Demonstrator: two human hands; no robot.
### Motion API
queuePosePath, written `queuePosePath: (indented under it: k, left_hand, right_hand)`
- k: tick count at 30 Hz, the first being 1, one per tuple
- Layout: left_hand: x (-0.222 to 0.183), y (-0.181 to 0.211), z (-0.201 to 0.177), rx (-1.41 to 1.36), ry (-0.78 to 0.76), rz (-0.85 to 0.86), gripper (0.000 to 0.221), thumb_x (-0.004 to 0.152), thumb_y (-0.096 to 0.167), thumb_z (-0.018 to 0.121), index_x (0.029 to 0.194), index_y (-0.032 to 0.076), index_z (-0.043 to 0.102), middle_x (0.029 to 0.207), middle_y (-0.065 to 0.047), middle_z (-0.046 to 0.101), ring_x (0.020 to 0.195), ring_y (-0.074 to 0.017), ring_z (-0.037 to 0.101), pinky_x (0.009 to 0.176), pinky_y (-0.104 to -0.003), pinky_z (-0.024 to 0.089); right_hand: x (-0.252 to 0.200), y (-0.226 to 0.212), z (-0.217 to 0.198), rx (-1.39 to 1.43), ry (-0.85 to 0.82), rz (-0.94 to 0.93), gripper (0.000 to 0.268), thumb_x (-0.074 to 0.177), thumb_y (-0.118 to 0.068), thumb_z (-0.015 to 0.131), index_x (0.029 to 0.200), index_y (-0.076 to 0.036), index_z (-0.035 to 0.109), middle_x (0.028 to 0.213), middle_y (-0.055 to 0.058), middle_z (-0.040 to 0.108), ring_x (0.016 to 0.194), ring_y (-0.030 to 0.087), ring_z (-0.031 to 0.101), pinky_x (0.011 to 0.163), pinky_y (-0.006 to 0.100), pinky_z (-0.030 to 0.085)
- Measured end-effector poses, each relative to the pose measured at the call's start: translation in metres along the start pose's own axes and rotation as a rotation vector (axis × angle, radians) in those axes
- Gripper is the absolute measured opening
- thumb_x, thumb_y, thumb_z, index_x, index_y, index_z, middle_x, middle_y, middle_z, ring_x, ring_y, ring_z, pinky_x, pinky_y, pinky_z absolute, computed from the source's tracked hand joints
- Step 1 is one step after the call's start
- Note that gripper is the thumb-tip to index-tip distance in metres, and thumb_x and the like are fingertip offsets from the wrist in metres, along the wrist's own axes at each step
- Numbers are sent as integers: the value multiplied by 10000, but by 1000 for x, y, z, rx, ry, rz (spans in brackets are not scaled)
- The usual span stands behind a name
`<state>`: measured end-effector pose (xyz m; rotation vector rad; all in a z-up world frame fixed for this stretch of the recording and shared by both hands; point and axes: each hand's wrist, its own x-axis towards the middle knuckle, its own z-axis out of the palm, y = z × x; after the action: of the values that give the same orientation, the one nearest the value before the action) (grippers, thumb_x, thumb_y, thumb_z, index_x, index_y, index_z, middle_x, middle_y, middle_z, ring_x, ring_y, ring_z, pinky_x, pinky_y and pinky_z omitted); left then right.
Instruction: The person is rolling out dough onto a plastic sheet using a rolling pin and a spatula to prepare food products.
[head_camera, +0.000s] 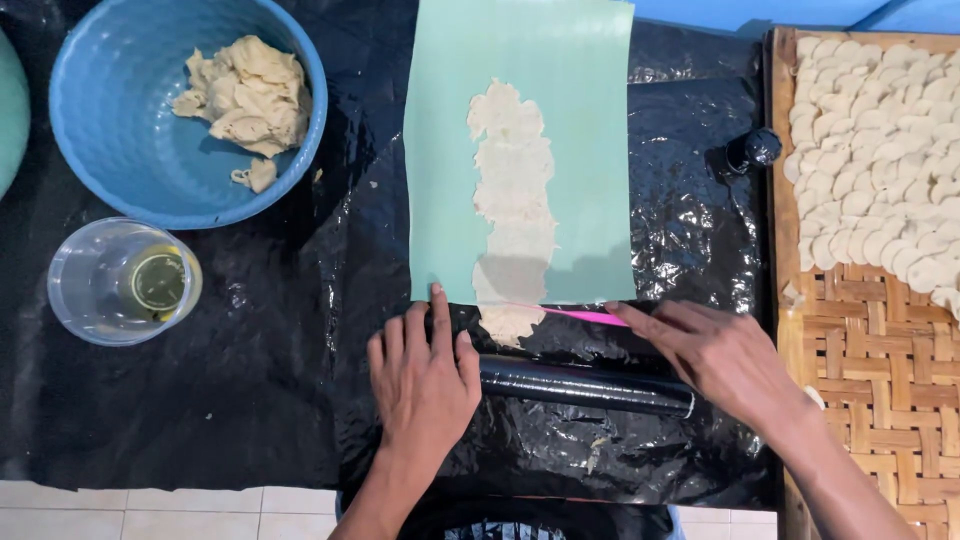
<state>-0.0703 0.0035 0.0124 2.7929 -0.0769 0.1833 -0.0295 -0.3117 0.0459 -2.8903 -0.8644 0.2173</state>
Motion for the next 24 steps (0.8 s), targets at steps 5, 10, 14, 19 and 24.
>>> queuePosePath:
  k: [5,10,14,19,24]
  left_hand:
    - [1,0,0,-6,-11,-10,584,928,277,567,1395,-73,565,1212,-170,625,1055,-324,561,936,-477,419]
    - [0,-2,4,23,-55,-17,581,940,281,552,1399,-75,556,1214,-176,622,1046,-321,556,926,-473,414]
    - [2,-2,3,22,-53,-9,583,938,286,547,1393,-78,563,1230,-172,621,1045,-322,554,926,-474,412]
    - [5,-1,2,26,-63,-16,575,925,279,546,1367,-86,583,1228,-172,622,1043,-319,555,916,-472,415]
    - [9,1,1,46,-109,-17,583,915,263,546,1355,-117,586,1190,-165,620,1011,-307,551,889,-466,422]
  right_hand:
    - [15,-4,-10,-29,-4,-38,631,872,-163,638,1471,-331,533,948,56,724,802,263,721,662,381,610]
    - [25,-6,-11,-54,-40,-52,661,868,-158,628,1490,-344,500,969,46,726,808,263,723,644,379,608]
    - [29,-7,-11,-105,-75,-53,679,882,-164,606,1516,-378,490,1021,48,747,791,265,729,632,376,611]
    - [35,-8,-10,-81,-115,-70,654,895,-159,586,1513,-352,497,1062,58,764,771,259,736,613,374,612]
    - [28,-1,4,11,-262,4,623,943,-122,571,1518,-353,504,1179,38,749,654,214,724,592,348,619]
